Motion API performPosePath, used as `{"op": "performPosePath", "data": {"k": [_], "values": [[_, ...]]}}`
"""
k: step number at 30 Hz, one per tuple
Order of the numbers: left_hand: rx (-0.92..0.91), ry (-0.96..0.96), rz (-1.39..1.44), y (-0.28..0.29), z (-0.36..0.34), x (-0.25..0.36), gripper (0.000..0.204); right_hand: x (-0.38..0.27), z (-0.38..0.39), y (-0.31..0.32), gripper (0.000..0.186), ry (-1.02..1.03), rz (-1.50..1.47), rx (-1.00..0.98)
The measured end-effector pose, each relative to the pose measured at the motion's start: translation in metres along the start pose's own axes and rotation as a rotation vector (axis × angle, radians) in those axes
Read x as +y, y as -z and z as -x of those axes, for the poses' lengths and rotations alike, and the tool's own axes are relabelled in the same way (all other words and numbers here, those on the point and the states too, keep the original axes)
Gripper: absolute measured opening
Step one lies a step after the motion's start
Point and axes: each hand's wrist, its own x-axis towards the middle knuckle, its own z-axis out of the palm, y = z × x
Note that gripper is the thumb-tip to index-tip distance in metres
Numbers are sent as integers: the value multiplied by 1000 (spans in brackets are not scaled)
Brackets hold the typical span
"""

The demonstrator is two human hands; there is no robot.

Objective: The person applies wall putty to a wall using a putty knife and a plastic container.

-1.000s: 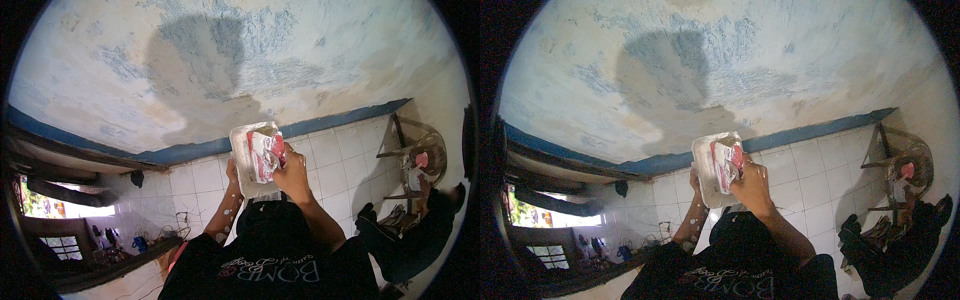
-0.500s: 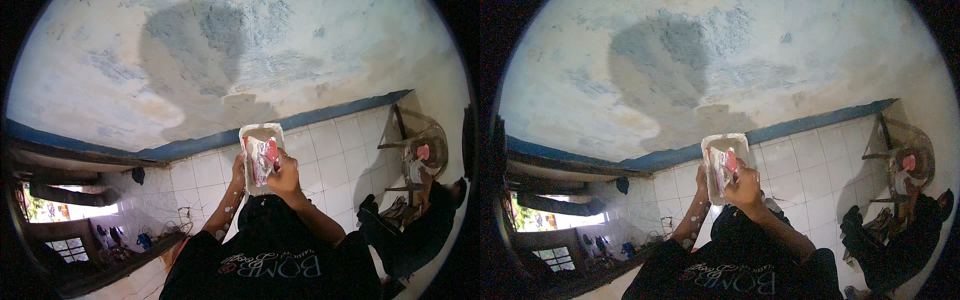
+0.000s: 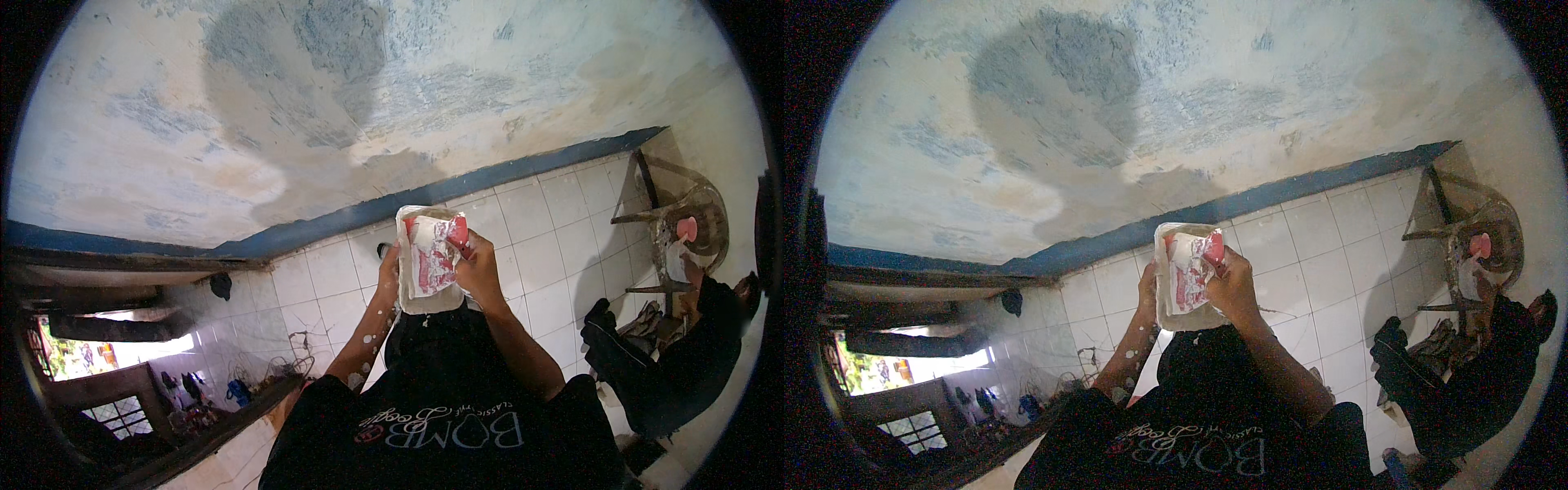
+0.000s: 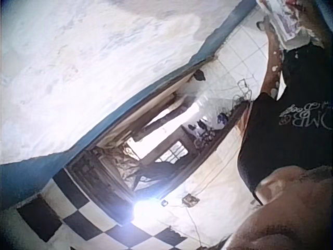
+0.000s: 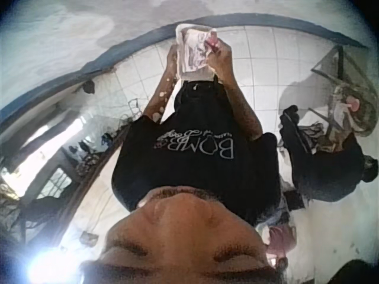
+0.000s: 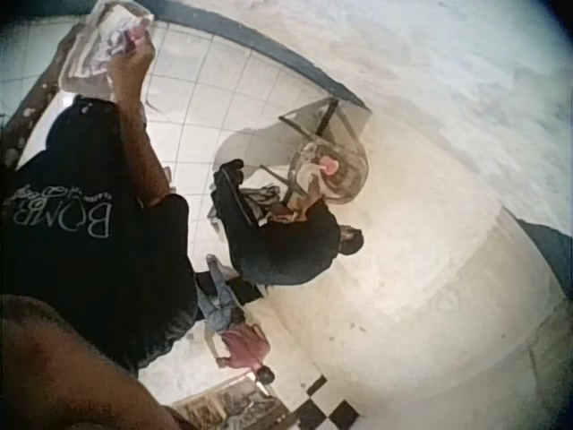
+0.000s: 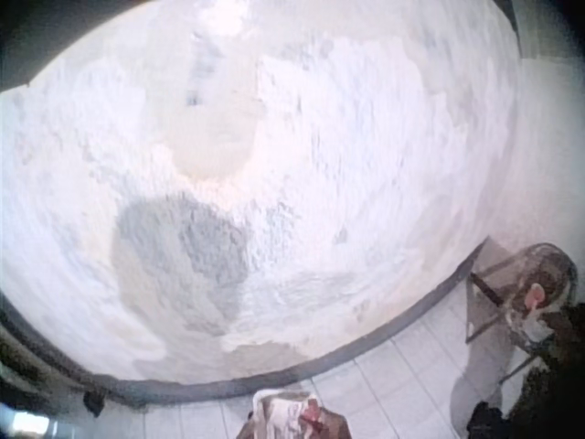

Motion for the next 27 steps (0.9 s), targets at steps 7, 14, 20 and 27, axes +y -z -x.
{"op": "performPosePath", "data": {"k": [7,14,20,27], "values": [[69,39,-86,21,-12,-3,55,28,-6,8,19,-192,129,18],[91,-2,-148,15,-3,9,58,25,-6,16,19,-210,117,48],[99,12,-74,13,-6,1,55,23,-6,-4,20,-217,-20,42],[1,4,-17,6,-7,3,55,42,-7,7,13,-155,211,8]]}}
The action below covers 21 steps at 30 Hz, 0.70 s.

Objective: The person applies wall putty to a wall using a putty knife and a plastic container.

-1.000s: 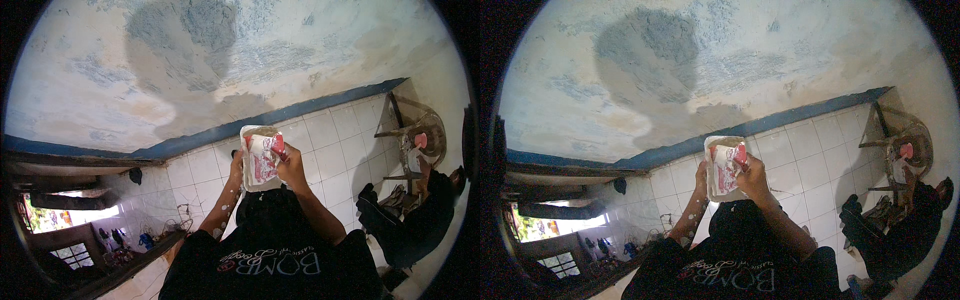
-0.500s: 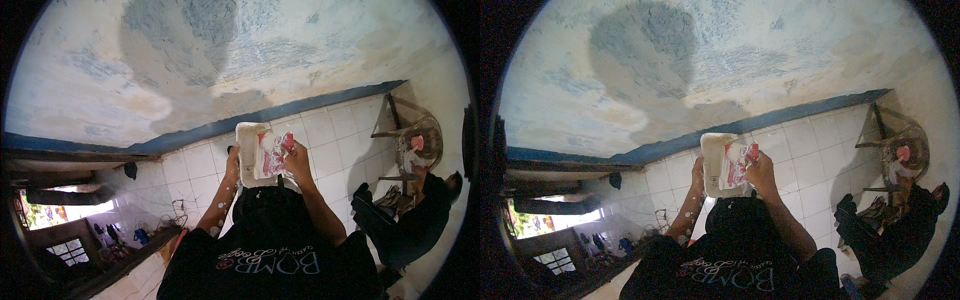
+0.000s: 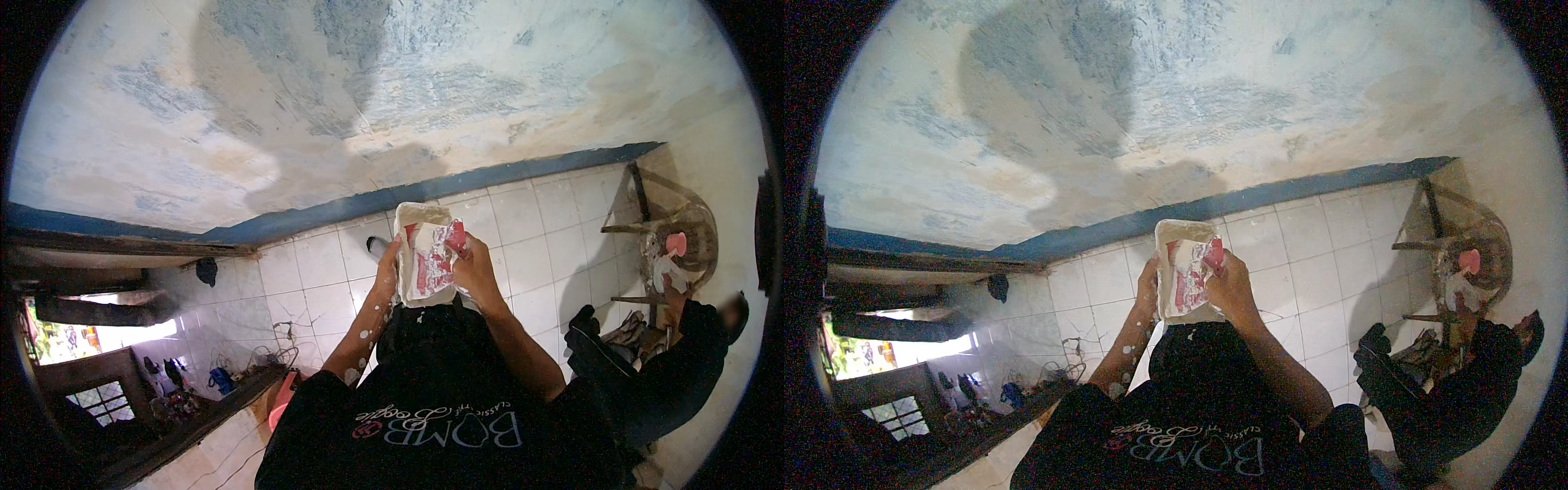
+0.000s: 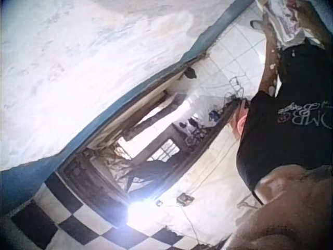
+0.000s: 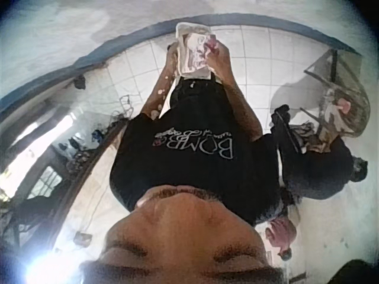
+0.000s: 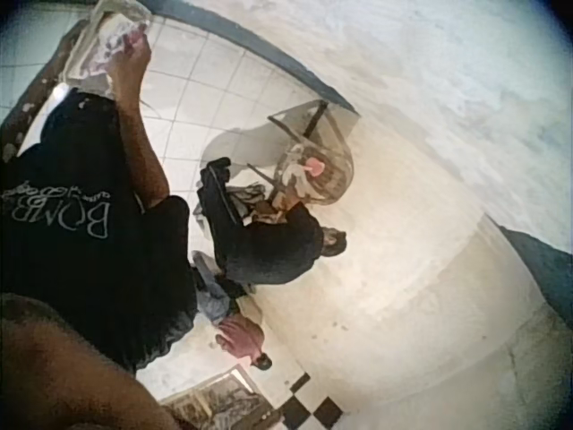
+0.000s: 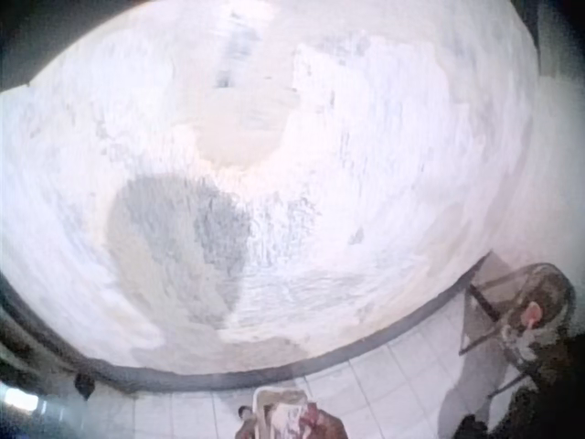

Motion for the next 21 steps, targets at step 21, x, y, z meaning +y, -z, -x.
{"op": "performPosePath", "data": {"k": [21], "values": [[125,53,41,40,-4,1,57,18,4,37,21,-131,-182,-191]]}}
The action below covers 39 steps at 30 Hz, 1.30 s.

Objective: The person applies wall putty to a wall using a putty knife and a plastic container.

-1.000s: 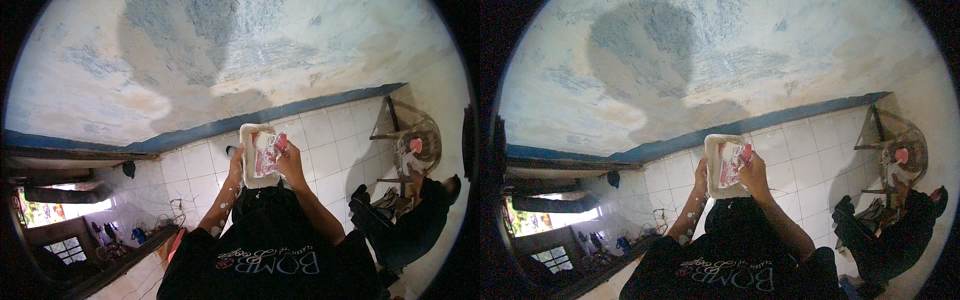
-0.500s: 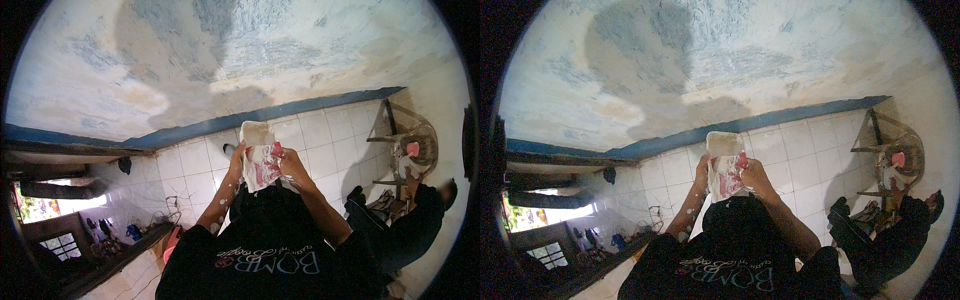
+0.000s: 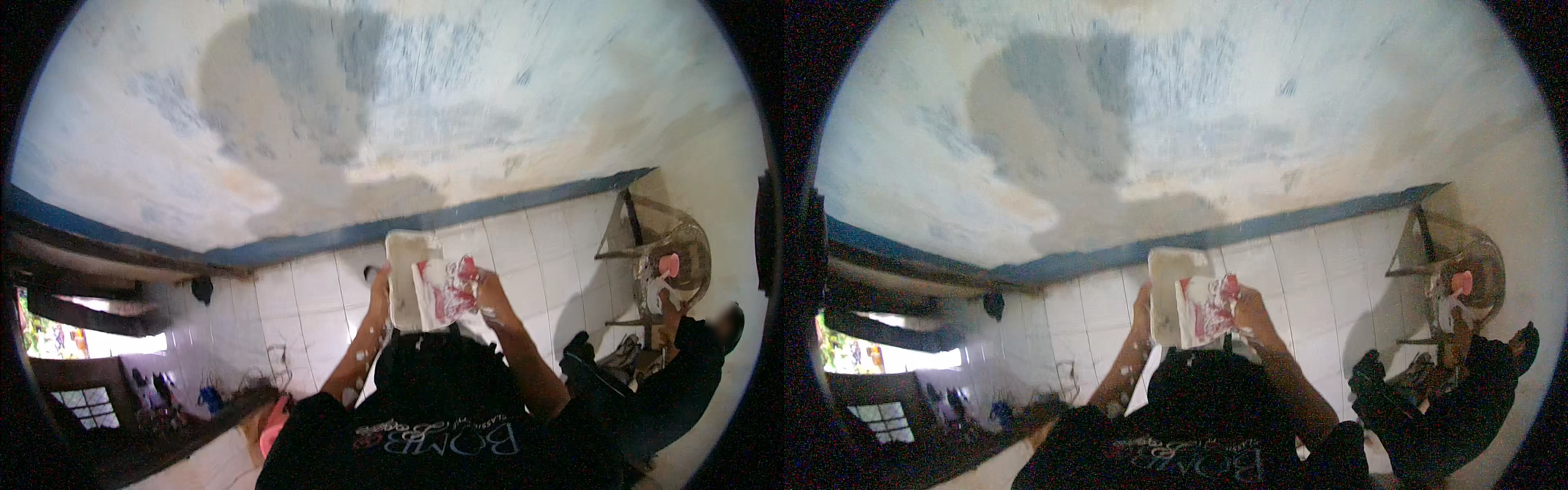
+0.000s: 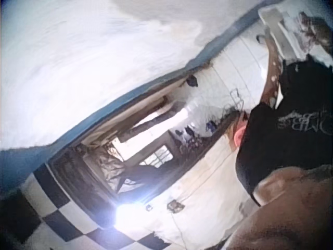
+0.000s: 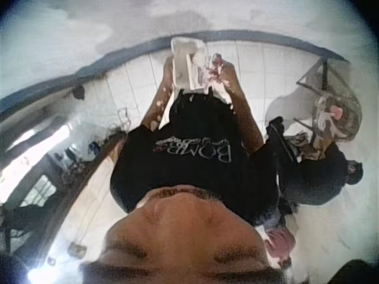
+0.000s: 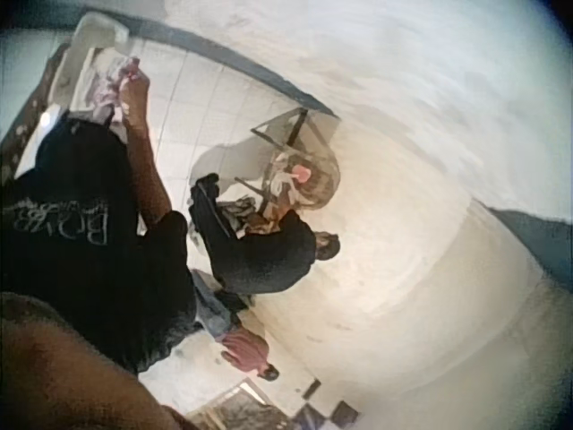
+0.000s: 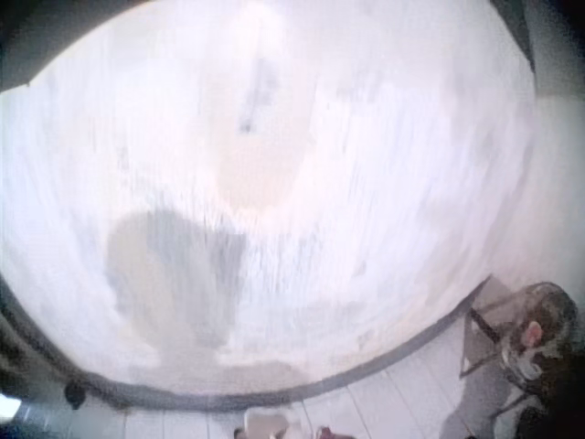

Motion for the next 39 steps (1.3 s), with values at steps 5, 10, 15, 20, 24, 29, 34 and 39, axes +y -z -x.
{"op": "performPosePath", "data": {"k": [5,10,15,20,24,29,34,39], "values": [[-47,-37,8,-24,16,-1,55,-53,11,-29,18,-78,266,-31],[-103,-186,-40,-25,1,1,53,-52,13,-14,18,-93,285,-345],[-56,-171,-115,-18,10,-6,51,-27,3,0,18,-149,-232,-377],[-54,37,-492,-33,24,8,54,19,-10,26,22,-178,-127,-441],[-64,-85,-164,-30,16,-3,55,-13,18,25,25,-60,-221,-441],[-76,-168,-194,21,-17,-18,55,-56,55,15,28,118,-260,-333],[-122,-69,78,-3,11,-9,56,-50,15,18,27,-144,-694,-251],[-133,-113,237,10,35,6,58,-104,-8,-29,21,374,-350,-200]]}}
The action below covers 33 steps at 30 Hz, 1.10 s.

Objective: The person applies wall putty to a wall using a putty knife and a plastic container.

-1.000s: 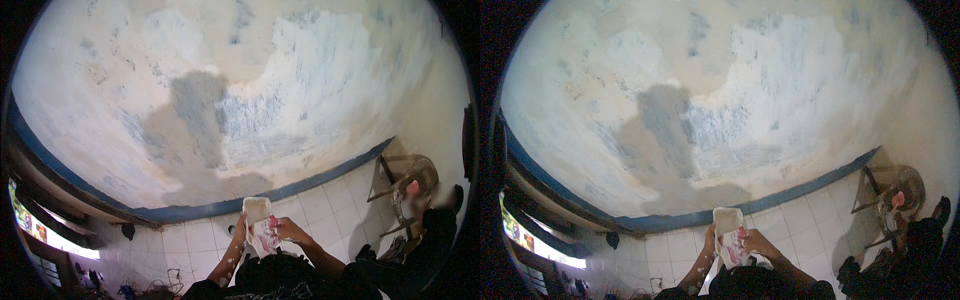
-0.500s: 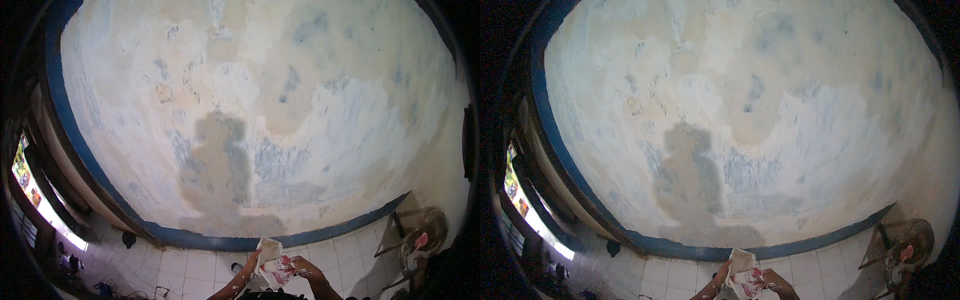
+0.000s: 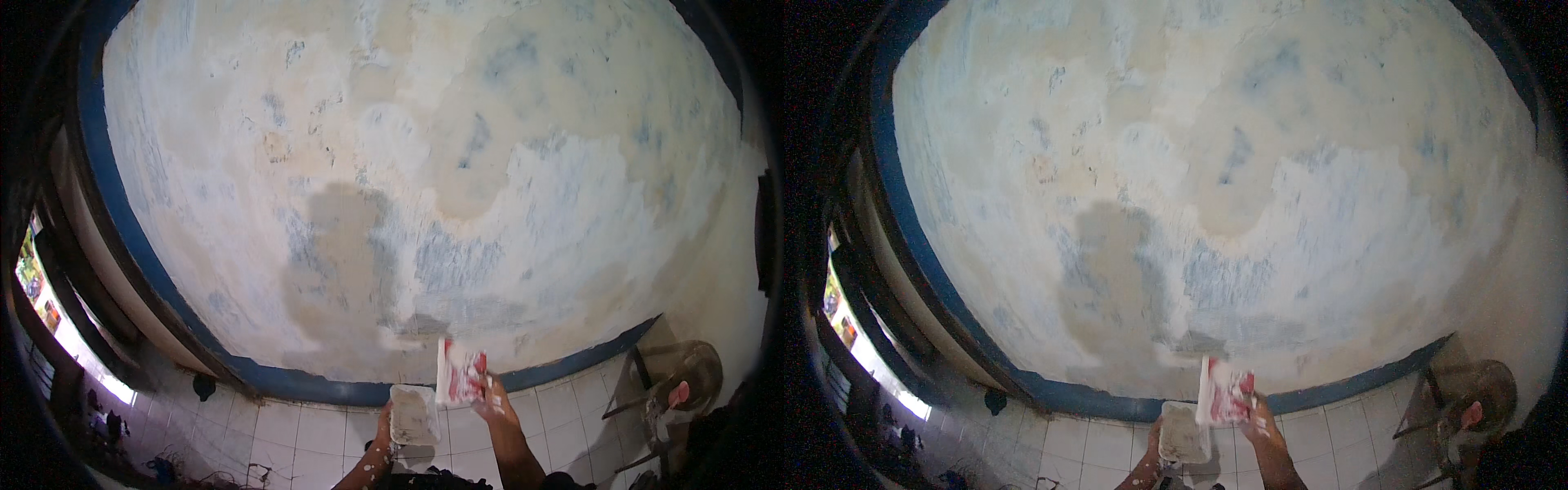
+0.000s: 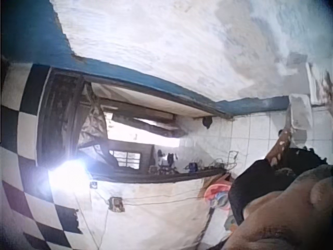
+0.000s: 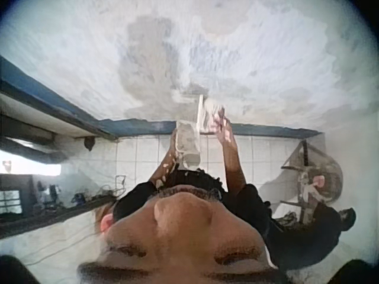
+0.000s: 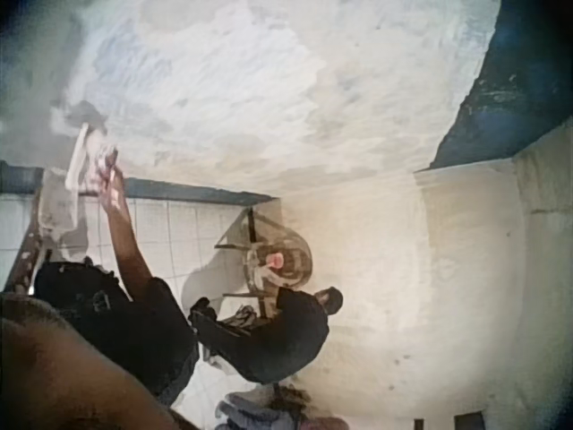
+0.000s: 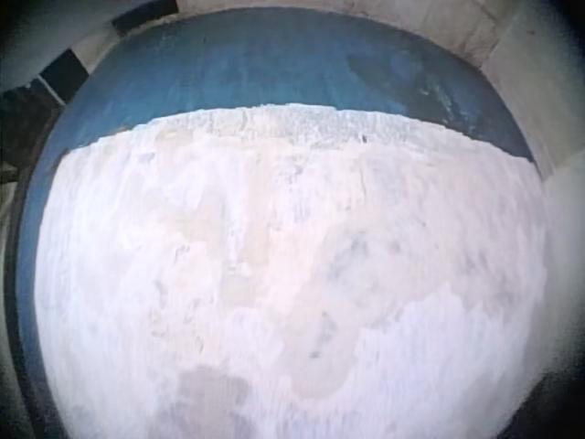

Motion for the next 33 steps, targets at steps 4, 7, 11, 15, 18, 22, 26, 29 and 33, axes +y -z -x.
{"op": "performPosePath", "data": {"k": [4,7,11,15,18,22,26,29,33], "values": [[-61,-53,42,16,10,23,62,-63,-48,-79,20,4,-340,34],[-27,-42,81,35,19,52,61,-101,-83,-154,19,251,-143,179],[-12,-100,61,48,38,95,59,-137,-129,-214,13,736,340,262],[3,-160,18,81,56,150,66,-160,-157,-286,11,1247,930,581],[-87,-162,46,115,66,198,67,-139,-173,-340,21,1306,1200,659],[-67,-207,41,146,72,247,68,-66,-216,-374,33,1327,1482,616],[-50,-176,31,147,82,282,63,-59,-178,-388,25,1331,1123,504],[-139,-170,-58,175,72,298,62,-74,-174,-363,26,1261,809,632],[-115,-110,-8,161,70,305,65,-112,-193,-336,34,1224,1235,889]]}}
